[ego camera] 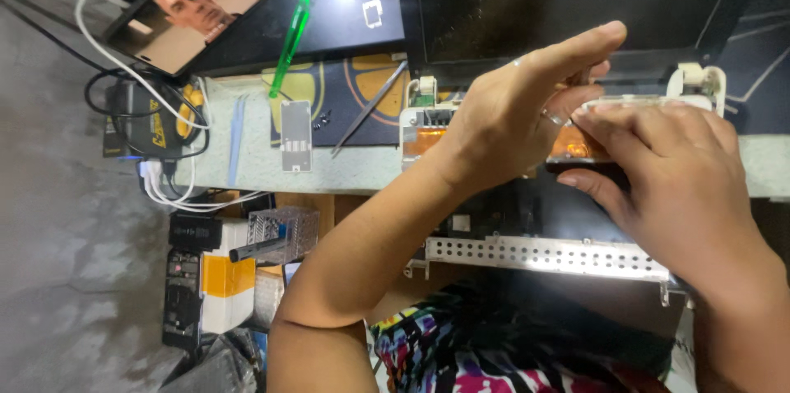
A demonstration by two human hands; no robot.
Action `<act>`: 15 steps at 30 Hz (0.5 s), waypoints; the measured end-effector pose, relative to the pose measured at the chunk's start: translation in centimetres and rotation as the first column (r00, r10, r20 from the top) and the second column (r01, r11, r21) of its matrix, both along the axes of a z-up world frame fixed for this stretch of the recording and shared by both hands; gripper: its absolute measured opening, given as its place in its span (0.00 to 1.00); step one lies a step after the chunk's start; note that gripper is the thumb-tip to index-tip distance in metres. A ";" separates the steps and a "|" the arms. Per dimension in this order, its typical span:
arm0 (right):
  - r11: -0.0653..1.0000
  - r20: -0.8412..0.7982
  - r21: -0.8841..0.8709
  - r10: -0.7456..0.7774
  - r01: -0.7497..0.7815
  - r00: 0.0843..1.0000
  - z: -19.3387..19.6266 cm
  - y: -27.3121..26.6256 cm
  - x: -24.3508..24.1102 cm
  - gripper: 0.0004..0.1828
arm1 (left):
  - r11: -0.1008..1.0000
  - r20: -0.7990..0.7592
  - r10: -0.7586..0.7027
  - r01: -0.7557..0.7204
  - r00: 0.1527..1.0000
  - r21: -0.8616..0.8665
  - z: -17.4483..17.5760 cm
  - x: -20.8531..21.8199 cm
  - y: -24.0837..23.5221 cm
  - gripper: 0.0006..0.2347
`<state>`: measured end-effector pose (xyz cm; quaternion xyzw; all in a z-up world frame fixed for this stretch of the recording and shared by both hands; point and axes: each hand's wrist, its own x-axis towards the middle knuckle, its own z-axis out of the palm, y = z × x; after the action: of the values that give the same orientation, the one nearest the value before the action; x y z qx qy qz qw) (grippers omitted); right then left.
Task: The person uses a screwdriver and tweezers to adjust and connect components on a disassembled electronic device. They manipulate a flexible ribbon cable and small connectors, then flip the device to inspect the back panel.
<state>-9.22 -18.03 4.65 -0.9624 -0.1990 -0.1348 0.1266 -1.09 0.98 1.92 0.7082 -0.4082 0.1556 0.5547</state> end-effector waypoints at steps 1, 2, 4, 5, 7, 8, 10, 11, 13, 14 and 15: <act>1.000 0.013 0.008 0.015 -0.015 1.000 -0.1 0.0 0.2 0.35 | 0.998 -0.014 -0.007 0.006 1.000 -0.064 0.1 0.1 0.0 0.21; 1.000 0.011 0.015 0.024 -0.024 1.000 -0.1 -0.1 0.1 0.35 | 0.989 -0.026 -0.027 0.023 0.999 -0.146 0.2 0.0 -0.3 0.21; 0.998 -0.004 0.060 0.033 -0.032 0.999 -0.4 -0.8 0.4 0.32 | 0.979 -0.034 -0.058 0.050 0.998 -0.199 0.0 -0.6 -0.7 0.22; 0.996 -0.014 0.082 0.037 -0.036 0.999 -0.4 -1.1 0.2 0.31 | 0.983 -0.032 -0.067 0.061 0.997 -0.172 -0.1 -1.3 -0.8 0.23; 0.982 -0.008 0.187 0.041 -0.039 0.999 -0.2 -1.4 0.2 0.29 | 0.991 0.044 -0.064 0.069 0.997 -0.118 0.0 -2.1 -1.1 0.24; 0.973 0.008 0.228 0.048 -0.048 0.999 -0.1 -1.3 0.2 0.28 | 0.994 0.101 -0.053 0.062 0.993 -0.090 0.1 -2.7 -1.3 0.24; 0.954 0.039 0.292 0.065 -0.074 0.997 0.1 -1.0 -0.1 0.25 | 0.997 0.151 -0.032 0.042 0.988 -0.063 0.0 -3.6 -1.0 0.23; 0.944 0.054 0.317 0.075 -0.088 0.996 0.1 -0.8 -0.4 0.24 | 0.997 0.142 -0.020 0.029 0.990 -0.064 -0.1 -4.0 -0.8 0.22; 0.947 0.023 0.316 0.058 -0.062 0.998 0.0 -0.4 -0.8 0.17 | 0.998 0.120 -0.005 0.012 0.993 -0.056 -0.4 -4.7 -0.3 0.21; 0.946 0.000 0.322 0.050 -0.048 0.999 -0.1 -0.3 -0.8 0.15 | 0.999 0.109 0.000 0.005 0.994 -0.044 -0.3 -4.7 0.1 0.20; 0.945 -0.024 0.327 0.043 -0.033 0.999 -0.3 -0.2 -0.9 0.13 | 0.999 0.069 0.000 0.003 0.998 -0.039 -0.3 -4.9 0.4 0.19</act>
<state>-10.09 -18.23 4.39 -0.9261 -0.1903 -0.1489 0.2896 -6.01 1.40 1.66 0.6912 -0.4247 0.1874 0.5539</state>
